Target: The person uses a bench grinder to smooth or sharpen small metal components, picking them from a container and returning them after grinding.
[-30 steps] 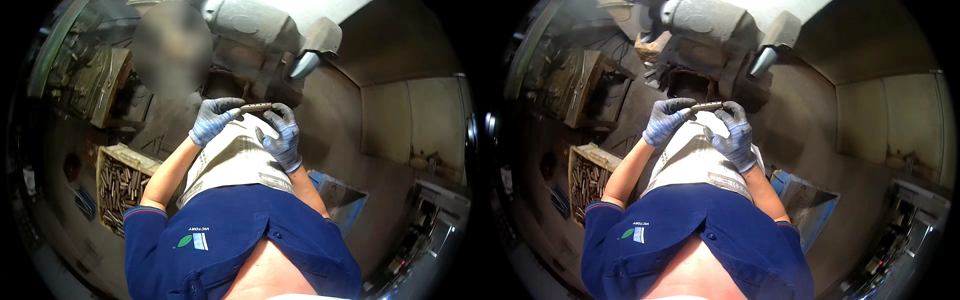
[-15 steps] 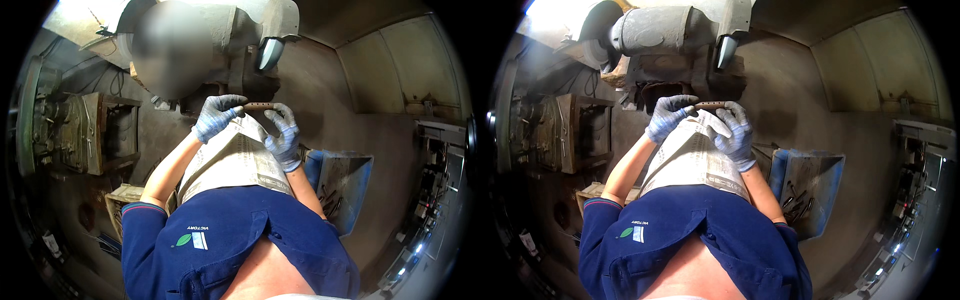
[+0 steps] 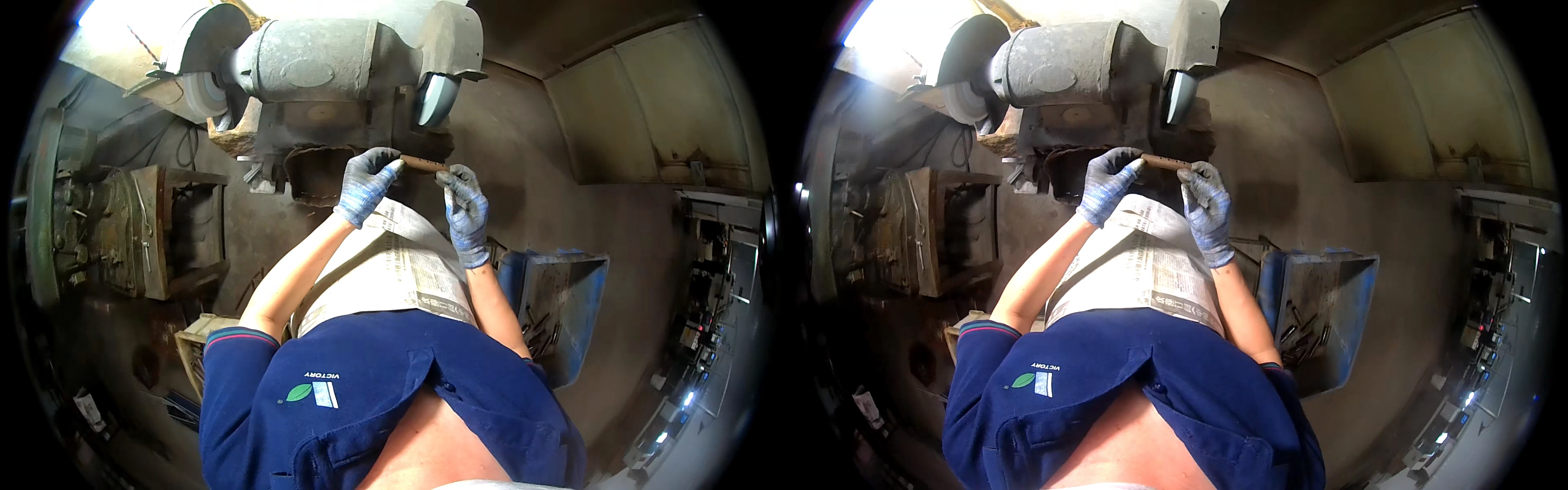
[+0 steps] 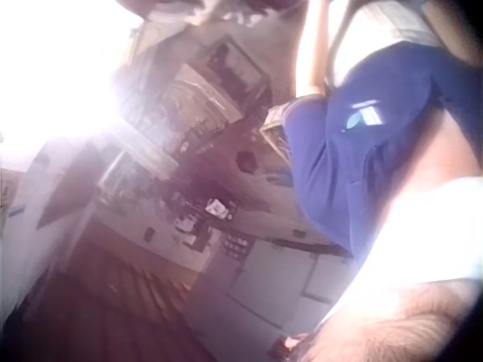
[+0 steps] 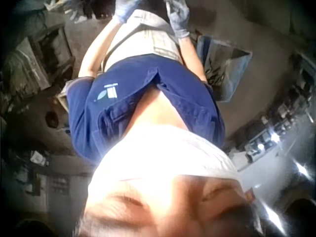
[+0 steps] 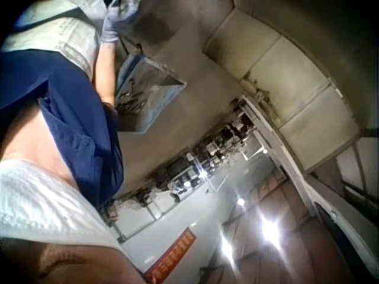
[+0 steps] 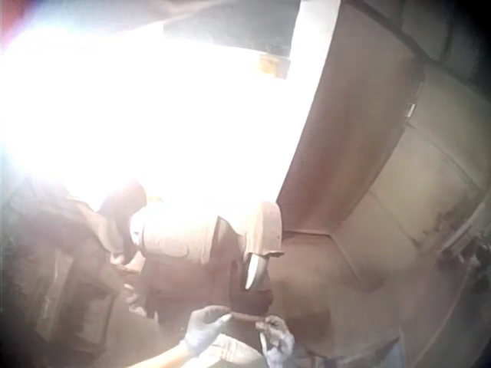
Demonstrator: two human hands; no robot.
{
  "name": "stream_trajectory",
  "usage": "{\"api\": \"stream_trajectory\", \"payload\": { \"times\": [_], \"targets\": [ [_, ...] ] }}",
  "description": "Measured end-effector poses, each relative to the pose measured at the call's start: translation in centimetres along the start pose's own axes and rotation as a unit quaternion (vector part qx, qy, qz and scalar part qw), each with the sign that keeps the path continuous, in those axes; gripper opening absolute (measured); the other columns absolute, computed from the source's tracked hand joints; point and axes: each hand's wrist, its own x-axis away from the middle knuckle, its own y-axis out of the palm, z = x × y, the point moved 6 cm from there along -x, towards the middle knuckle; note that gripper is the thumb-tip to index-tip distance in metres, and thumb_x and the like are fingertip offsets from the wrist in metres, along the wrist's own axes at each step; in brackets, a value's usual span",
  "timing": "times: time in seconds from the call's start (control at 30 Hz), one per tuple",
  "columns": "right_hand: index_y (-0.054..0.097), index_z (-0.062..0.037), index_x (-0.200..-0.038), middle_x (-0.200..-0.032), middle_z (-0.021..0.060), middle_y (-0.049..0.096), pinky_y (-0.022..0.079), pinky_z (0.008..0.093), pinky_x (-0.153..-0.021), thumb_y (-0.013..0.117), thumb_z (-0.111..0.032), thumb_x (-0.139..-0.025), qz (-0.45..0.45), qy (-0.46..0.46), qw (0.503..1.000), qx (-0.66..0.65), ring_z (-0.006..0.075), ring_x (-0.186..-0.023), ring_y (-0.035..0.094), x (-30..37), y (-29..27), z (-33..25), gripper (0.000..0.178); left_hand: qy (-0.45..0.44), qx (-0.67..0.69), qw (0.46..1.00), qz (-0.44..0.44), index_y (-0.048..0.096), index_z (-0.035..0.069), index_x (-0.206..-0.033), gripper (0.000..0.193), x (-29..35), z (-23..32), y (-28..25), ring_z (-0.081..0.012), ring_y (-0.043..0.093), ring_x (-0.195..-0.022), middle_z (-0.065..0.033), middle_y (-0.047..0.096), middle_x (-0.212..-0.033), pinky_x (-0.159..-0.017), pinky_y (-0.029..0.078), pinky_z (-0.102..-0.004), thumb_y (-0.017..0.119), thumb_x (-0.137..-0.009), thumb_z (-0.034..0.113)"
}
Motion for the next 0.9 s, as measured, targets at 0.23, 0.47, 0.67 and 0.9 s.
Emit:
{"api": "stream_trajectory", "payload": {
  "times": [0.23, 0.47, 0.67, 0.9],
  "targets": [
    [0.064, 0.0018, -0.103, -0.111, 0.0085, 0.054, 0.046, 0.0266, -0.089, 0.052, 0.008, -0.084, -0.027, -0.008, 0.999, -0.04, 0.0168, -0.101, 0.056, -2.6, -0.4, 2.4, 0.023, -0.016, 0.021, 0.998, 0.058, 0.063, -0.004, -0.098, 0.016, -2.1, -1.2, 0.5, -0.0096, 0.061, -0.072, -0.0062, 0.066, -0.085, -0.066, 0.052, -0.0232, 0.062, -0.084, 0.003],
    [0.065, 0.0013, -0.102, -0.114, 0.0114, 0.058, 0.045, 0.0289, -0.09, 0.056, 0.005, -0.084, -0.041, -0.035, 0.998, 0.034, 0.0179, -0.107, 0.055, -4.2, -1.5, 5.9, 0.02, -0.005, 0.056, 0.996, 0.065, 0.064, -0.003, -0.097, 0.015, -4.6, -2.5, 1.4, -0.0066, 0.058, -0.071, -0.0032, 0.065, -0.083, -0.064, 0.049, -0.0208, 0.062, -0.084, 0.005],
    [0.067, -0.0022, -0.099, -0.101, 0.0102, 0.065, 0.045, 0.0286, -0.087, 0.065, 0.0, -0.079, -0.026, -0.036, 0.995, 0.092, 0.0212, -0.099, 0.06, -4.7, -2.4, 6.2, 0.021, -0.025, 0.024, 0.994, 0.106, 0.066, -0.002, -0.093, 0.013, -5.6, -5.4, 1.4, -0.0053, 0.055, -0.067, -0.0009, 0.064, -0.079, -0.061, 0.046, -0.0194, 0.063, -0.084, 0.007],
    [0.062, 0.0025, -0.105, -0.104, 0.0092, 0.061, 0.047, 0.0292, -0.088, 0.052, -0.002, -0.09, -0.06, 0.058, 0.996, -0.001, 0.0172, -0.095, 0.059, -6.0, -2.9, 7.5, 0.019, -0.032, 0.134, 0.985, 0.103, 0.065, -0.003, -0.092, 0.01, -6.3, -4.6, 3.7, -0.0108, 0.061, -0.068, -0.0058, 0.066, -0.081, -0.065, 0.051, -0.0227, 0.062, -0.083, 0.002]
  ]
}}
